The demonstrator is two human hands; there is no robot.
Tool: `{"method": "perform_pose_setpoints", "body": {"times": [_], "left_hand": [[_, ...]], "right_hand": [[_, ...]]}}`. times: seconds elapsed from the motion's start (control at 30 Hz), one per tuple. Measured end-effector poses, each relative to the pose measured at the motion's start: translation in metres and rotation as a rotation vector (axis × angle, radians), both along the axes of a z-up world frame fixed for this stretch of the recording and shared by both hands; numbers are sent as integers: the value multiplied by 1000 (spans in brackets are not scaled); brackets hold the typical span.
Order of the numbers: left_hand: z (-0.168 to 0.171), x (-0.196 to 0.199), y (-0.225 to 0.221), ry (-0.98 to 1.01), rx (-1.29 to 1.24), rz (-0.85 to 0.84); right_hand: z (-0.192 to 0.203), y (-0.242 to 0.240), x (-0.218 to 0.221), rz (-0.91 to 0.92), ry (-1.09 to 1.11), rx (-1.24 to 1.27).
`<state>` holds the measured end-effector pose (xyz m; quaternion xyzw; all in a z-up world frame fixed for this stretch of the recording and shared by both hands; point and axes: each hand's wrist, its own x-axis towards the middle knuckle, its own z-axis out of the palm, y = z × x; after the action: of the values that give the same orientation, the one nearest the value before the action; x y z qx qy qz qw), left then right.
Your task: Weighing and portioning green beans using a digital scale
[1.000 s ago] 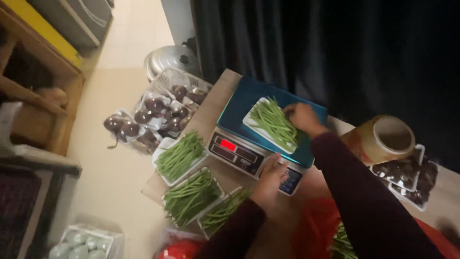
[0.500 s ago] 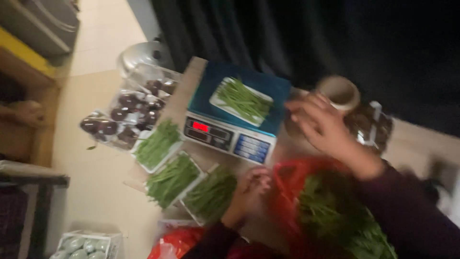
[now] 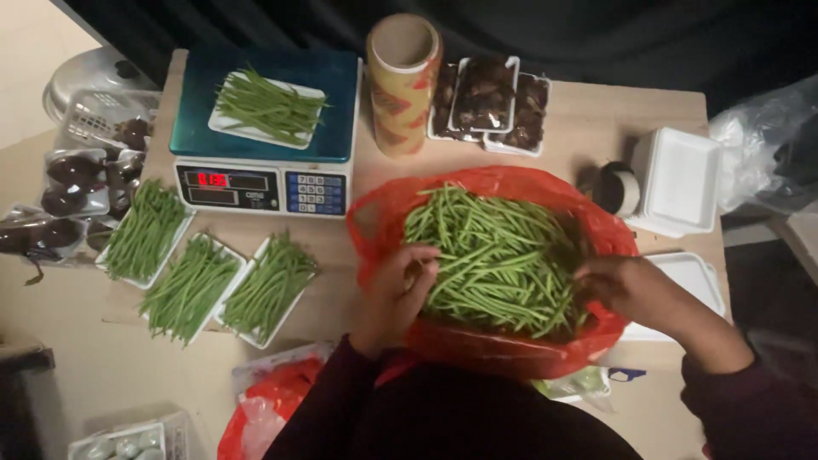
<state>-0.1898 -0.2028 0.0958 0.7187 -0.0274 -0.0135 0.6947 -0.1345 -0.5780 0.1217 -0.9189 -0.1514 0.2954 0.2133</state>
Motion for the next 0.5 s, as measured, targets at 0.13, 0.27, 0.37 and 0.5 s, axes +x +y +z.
{"method": "perform_pose_setpoints", "body": {"times": [0.13, 0.27, 0.37, 0.5], "left_hand": [[20, 15, -24, -142, 367, -22], [0, 38, -47, -269, 641, -156], [2, 41, -58, -130, 660, -117], [4, 45, -49, 5, 502, -57]], "right_hand": [[5, 4, -10, -216, -137, 145], [10, 46, -9, -126, -419, 198], [-18, 69, -5, 83, -652, 253], [-81, 72, 7, 249, -868, 68]]}}
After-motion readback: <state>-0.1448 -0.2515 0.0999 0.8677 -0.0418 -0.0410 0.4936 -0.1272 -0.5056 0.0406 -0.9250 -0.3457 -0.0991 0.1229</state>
